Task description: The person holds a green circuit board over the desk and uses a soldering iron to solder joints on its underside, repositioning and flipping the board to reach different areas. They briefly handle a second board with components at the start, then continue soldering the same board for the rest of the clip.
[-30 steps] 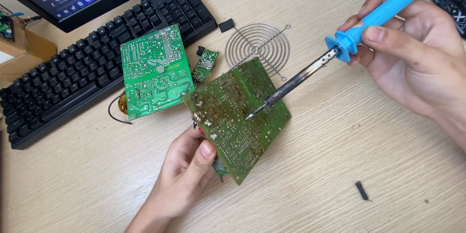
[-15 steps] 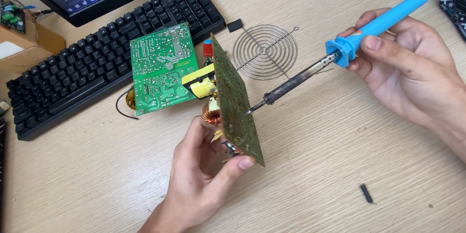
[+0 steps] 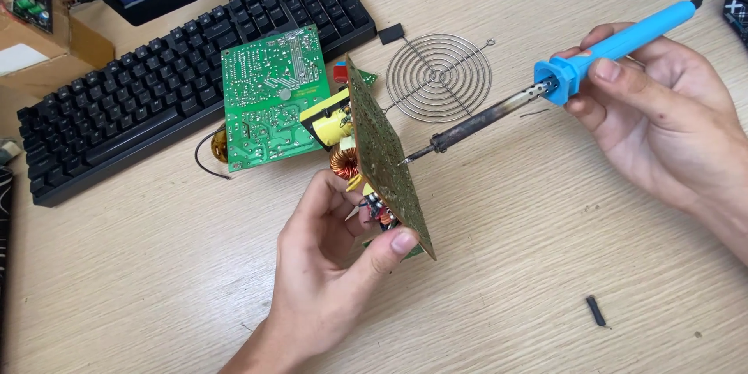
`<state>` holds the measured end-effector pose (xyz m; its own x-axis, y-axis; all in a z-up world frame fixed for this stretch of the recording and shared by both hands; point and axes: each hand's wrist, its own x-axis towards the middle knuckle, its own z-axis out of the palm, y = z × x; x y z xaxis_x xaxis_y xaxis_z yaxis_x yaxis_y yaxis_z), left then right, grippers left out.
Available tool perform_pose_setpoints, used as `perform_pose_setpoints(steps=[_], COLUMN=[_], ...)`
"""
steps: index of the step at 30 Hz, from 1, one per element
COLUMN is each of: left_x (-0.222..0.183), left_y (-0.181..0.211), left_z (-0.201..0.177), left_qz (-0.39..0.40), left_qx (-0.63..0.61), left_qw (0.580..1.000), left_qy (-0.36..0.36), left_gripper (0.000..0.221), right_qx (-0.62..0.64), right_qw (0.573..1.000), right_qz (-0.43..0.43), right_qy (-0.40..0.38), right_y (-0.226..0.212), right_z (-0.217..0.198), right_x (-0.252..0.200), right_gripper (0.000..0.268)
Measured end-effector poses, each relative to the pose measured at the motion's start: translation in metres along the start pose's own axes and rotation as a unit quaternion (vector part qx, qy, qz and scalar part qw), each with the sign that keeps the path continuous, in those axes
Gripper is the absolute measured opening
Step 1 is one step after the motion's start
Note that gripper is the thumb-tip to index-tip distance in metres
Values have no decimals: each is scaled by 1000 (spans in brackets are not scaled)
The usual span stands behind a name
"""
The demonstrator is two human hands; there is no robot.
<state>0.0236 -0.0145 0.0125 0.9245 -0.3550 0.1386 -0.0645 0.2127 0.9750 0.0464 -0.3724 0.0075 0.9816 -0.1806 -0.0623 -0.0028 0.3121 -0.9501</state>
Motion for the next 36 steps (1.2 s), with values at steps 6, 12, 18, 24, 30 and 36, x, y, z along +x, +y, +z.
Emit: perform_pose_setpoints(steps=[6, 12, 18, 24, 30, 36], left_x=[1, 2, 5, 19, 21, 16], left_y=[5, 7, 7, 8, 10, 0], left_z=[2, 3, -2, -21, -31, -36], left_qz=[-4, -13, -3, -7, -118, -221], left_qx=[101, 117, -18, 8, -22, -121], left_qw=[995, 992, 997, 982, 967, 948], left_qy=[12, 32, -75, -188, -226, -196], left_gripper=[42, 44, 54, 53, 55, 56], right_qx=[23, 19, 11, -13, -61, -63], right_qw=[1000, 999, 999, 999, 997, 996], right_qz=[-14, -24, -32, -38, -54, -58], right_qy=[-8, -16, -21, -11, -16, -36], right_y=[4, 7, 9, 4, 2, 1], right_z=[-4, -9, -14, -6, -9, -8], right_x=[1, 2, 3, 1, 1, 0], right_gripper=[29, 24, 23, 20, 23, 22])
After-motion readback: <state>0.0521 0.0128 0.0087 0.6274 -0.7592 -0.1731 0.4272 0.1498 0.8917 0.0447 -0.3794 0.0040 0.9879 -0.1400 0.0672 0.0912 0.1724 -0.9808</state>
